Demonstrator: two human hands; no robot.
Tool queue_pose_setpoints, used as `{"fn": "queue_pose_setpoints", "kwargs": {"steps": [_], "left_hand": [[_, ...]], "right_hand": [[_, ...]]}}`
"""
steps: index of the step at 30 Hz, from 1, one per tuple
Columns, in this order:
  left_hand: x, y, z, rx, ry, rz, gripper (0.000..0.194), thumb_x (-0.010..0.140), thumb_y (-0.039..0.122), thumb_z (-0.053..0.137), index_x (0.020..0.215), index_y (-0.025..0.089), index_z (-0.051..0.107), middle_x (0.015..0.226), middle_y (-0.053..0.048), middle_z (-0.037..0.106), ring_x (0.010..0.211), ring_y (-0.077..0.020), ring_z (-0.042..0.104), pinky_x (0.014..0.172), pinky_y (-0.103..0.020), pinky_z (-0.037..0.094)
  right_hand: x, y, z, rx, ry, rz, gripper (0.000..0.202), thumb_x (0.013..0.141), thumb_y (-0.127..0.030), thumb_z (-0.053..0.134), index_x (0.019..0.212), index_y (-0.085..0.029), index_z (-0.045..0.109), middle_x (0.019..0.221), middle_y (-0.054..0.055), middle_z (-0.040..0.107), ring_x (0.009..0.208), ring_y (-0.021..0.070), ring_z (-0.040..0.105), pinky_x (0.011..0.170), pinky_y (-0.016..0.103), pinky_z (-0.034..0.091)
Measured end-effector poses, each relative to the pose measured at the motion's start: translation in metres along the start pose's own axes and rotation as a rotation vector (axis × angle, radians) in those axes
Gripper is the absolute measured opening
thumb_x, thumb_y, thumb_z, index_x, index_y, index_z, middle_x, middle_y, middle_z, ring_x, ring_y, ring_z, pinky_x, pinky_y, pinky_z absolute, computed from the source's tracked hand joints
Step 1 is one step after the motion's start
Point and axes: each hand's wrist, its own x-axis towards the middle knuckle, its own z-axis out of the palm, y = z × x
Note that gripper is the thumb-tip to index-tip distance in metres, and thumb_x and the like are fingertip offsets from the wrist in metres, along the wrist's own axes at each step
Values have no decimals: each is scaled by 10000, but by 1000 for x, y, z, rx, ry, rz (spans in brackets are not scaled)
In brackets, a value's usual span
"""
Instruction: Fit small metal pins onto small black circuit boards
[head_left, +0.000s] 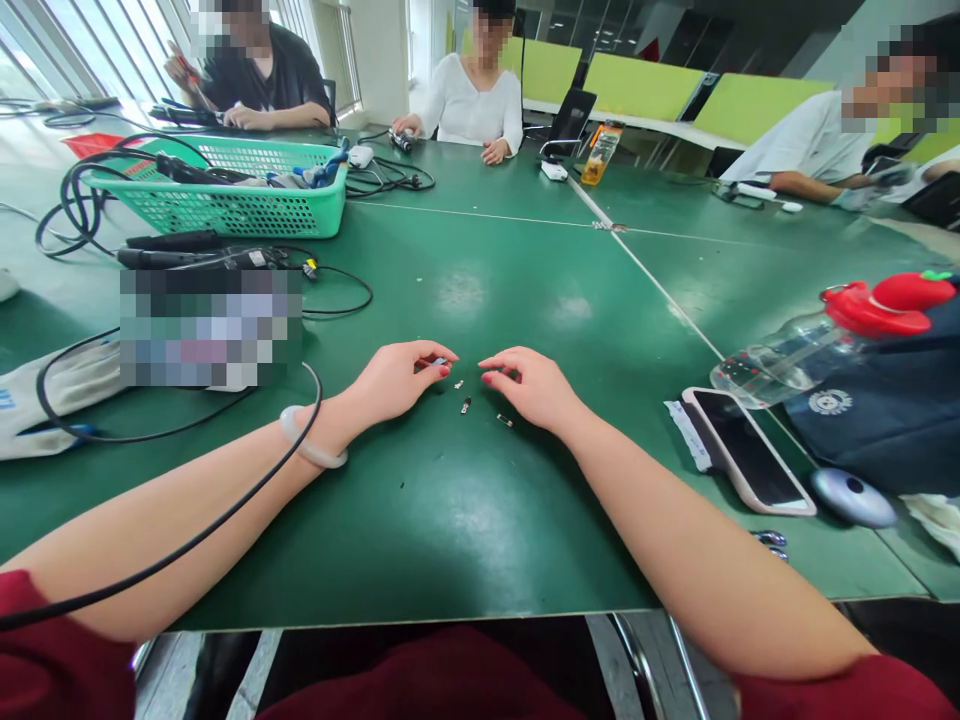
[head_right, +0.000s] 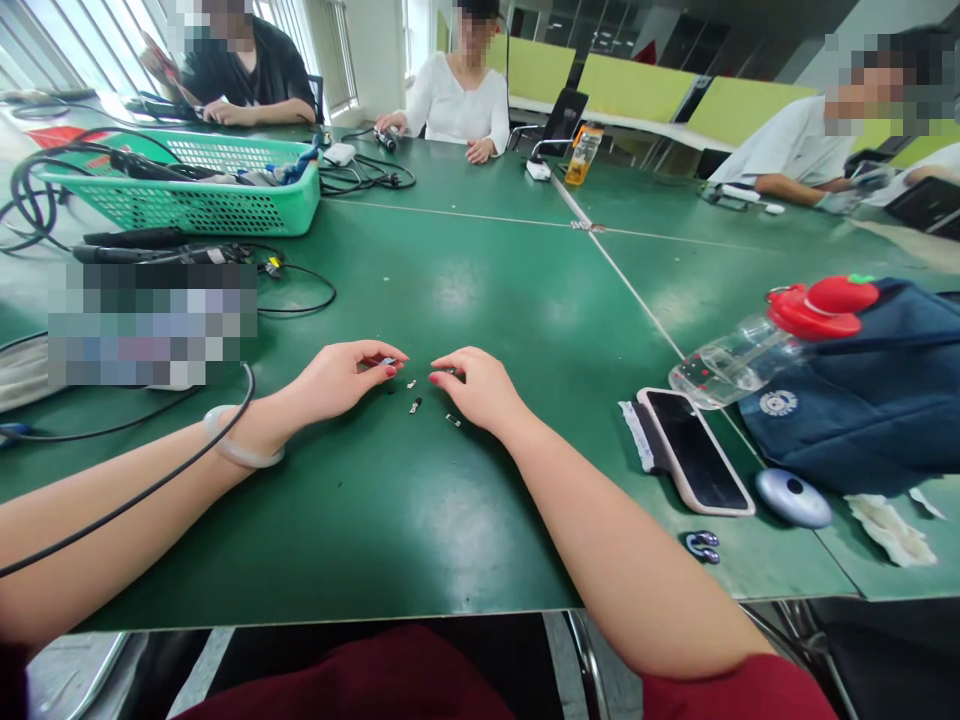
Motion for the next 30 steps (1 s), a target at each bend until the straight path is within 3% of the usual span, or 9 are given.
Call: {"fn": "queue_pose_setpoints", "kwargs": {"steps": [3,7,10,13,18,23,30], "left_hand": [[-2,1,6,-171,-128,13,309,823,347,554,1069,202,671,959,-56,722,834,-177,666,798,-327,528],[-4,5,9,-291,-244,50,304,814,333,581,1068,187,664,963,-62,722,906,-183,667,879,-351,509],[-2,5,7,-285,-190,45,309,812,347,584,1058,179,666,961,-64,722,902,-189,663,870,-358,507],[2,1,5,-253,-102,26,318,825,366,564,1063,182,666,1013,-72,717,890,-186,653,812,-337,512],[2,0,2,-221,-50,-26,319,841,345,538,1087,182,658,974,-70,731,840,-171,651,790,-320,508],[0,3,3,-188,-33,-16,309,839,339,527,1063,184,673,920,-59,734,718,-148,641,760,-318,521],[0,1,8,-255,-105,70,374,753,303,637,1108,191,664,964,-50,719,811,-173,654,803,-331,532]], "right_hand": [[3,8,-8,30,129,154,248,874,-337,514,899,-207,724,912,53,697,858,184,624,814,348,472],[3,7,-6,155,56,187,277,888,-356,491,960,-201,709,959,52,719,906,190,641,864,366,471],[0,-2,-2,254,-95,61,249,886,-304,498,1008,-221,698,1002,35,718,935,166,643,896,348,469],[-5,-10,-3,286,-164,3,256,859,-269,541,1071,-226,678,991,29,710,848,145,644,823,319,496],[-10,-13,-1,-6,-164,-170,242,745,-240,715,988,-235,712,971,30,689,902,176,582,844,338,470],[-9,-16,14,-193,-133,-306,81,826,-239,646,806,-218,722,858,41,690,846,186,547,828,350,443],[-9,-20,12,-69,46,-227,92,846,-224,610,821,-235,698,866,19,677,853,170,575,810,321,441]]}}
